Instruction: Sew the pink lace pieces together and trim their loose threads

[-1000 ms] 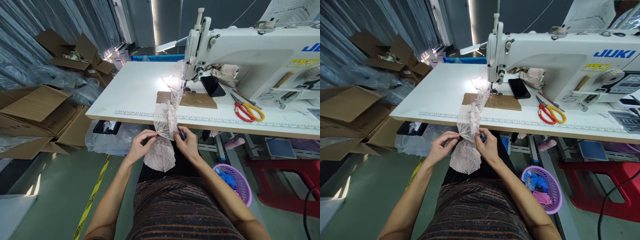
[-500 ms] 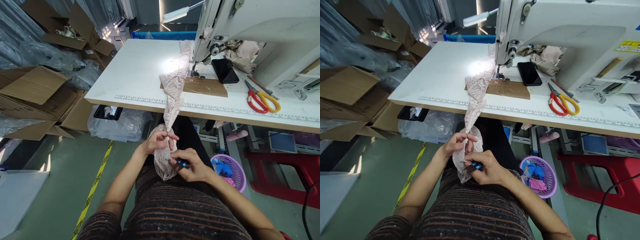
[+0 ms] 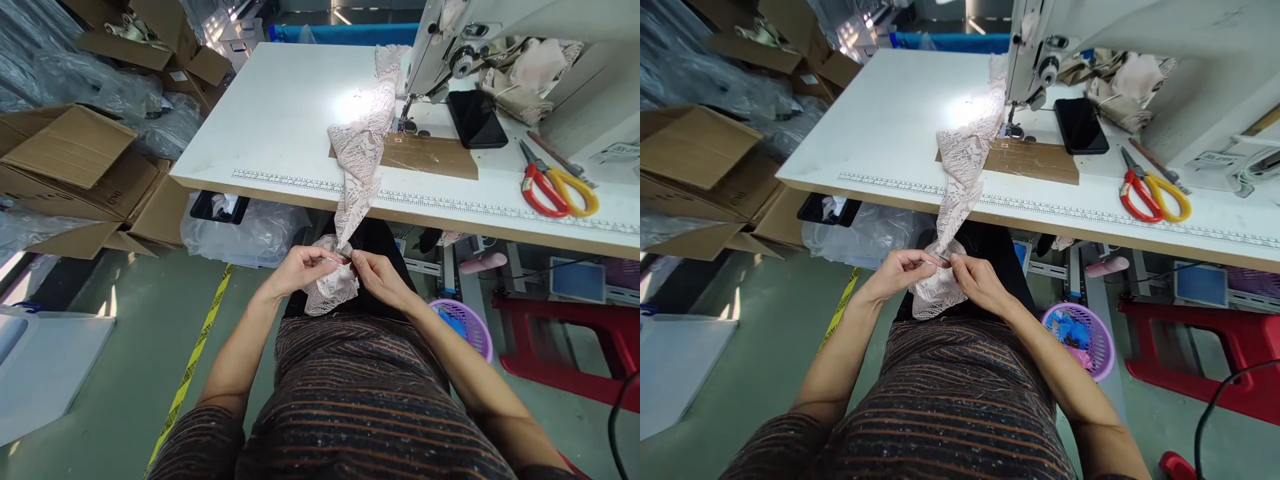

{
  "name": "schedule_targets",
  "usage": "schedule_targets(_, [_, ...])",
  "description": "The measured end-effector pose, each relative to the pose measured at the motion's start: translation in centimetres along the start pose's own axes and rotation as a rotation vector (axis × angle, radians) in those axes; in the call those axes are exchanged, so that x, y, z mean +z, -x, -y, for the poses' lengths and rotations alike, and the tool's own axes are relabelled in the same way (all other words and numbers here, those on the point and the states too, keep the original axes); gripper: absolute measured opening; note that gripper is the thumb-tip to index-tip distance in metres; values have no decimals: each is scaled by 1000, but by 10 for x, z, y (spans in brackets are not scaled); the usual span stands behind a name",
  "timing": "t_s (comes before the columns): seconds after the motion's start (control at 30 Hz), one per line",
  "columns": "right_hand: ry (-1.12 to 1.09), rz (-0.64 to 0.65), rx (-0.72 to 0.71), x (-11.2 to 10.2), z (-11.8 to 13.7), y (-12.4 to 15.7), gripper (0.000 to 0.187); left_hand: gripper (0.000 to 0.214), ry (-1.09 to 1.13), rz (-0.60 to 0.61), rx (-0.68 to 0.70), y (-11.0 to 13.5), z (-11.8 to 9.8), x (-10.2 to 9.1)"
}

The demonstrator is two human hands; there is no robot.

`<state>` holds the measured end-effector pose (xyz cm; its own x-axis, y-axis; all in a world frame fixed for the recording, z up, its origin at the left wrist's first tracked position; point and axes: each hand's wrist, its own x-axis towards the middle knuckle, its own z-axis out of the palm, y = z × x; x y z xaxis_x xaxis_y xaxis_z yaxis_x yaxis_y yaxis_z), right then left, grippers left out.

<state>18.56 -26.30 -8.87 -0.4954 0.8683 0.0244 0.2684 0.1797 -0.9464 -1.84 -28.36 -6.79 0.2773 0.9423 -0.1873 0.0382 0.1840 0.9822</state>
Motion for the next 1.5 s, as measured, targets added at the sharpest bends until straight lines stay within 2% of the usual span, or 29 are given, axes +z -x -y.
schedule_targets(0.1, [38, 0, -21, 2, -1, -2, 57, 31, -1, -15, -1, -1, 1, -1])
schedule_targets(0.3, [98, -106, 13, 3, -5, -5, 56, 33, -14, -67, -26, -1, -1, 0])
schedule_targets(0.53, [153, -47, -41, 9, 0, -1, 50, 32, -43, -50, -48, -2, -1, 1])
schedule_targets(0.7, [206, -163, -10, 11, -3, -1, 49, 29, -91, -46, -31, -5, 3, -1])
schedule_targets(0.77, [137, -185, -6, 8, -7, 2, 47, 28, -135, -81, 3, -12, 7, -1])
schedule_targets(0.83, [70, -209, -21, 5, -9, 4, 44, 28, -218, -184, 65, -22, 11, 1])
schedule_targets(0.9, [41, -274, -48, 3, -9, 4, 38, 30, -350, -300, 132, -33, 15, 7])
schedule_targets(0.97, [28, -362, -83, 3, -6, -1, 30, 23, -501, -351, 193, -41, 17, 15])
schedule_targets(1.03, [40, -437, -101, 3, -1, -8, 26, 12, -632, -326, 259, -44, 17, 24])
schedule_targets(1.1, [107, -518, -73, 3, 5, -13, 26, 17, -722, -262, 333, -39, 18, 34])
schedule_targets(1.17, [193, -584, 3, 2, 10, -13, 28, 19, -789, -149, 403, -28, 19, 43])
schedule_targets(1.27, [216, -597, 89, -1, 12, -5, 23, 16, -810, 54, 481, -7, 13, 51])
schedule_targets(1.33, [170, -581, 96, -2, 11, 2, 18, 12, -752, 108, 519, 2, 3, 48])
schedule_targets(1.4, [112, -568, 87, -2, 8, 7, 17, 12, -683, 49, 547, 5, -10, 38])
schedule_targets(1.5, [25, -532, 64, -4, 7, 12, 16, 20, -634, -176, 586, -3, -25, 18])
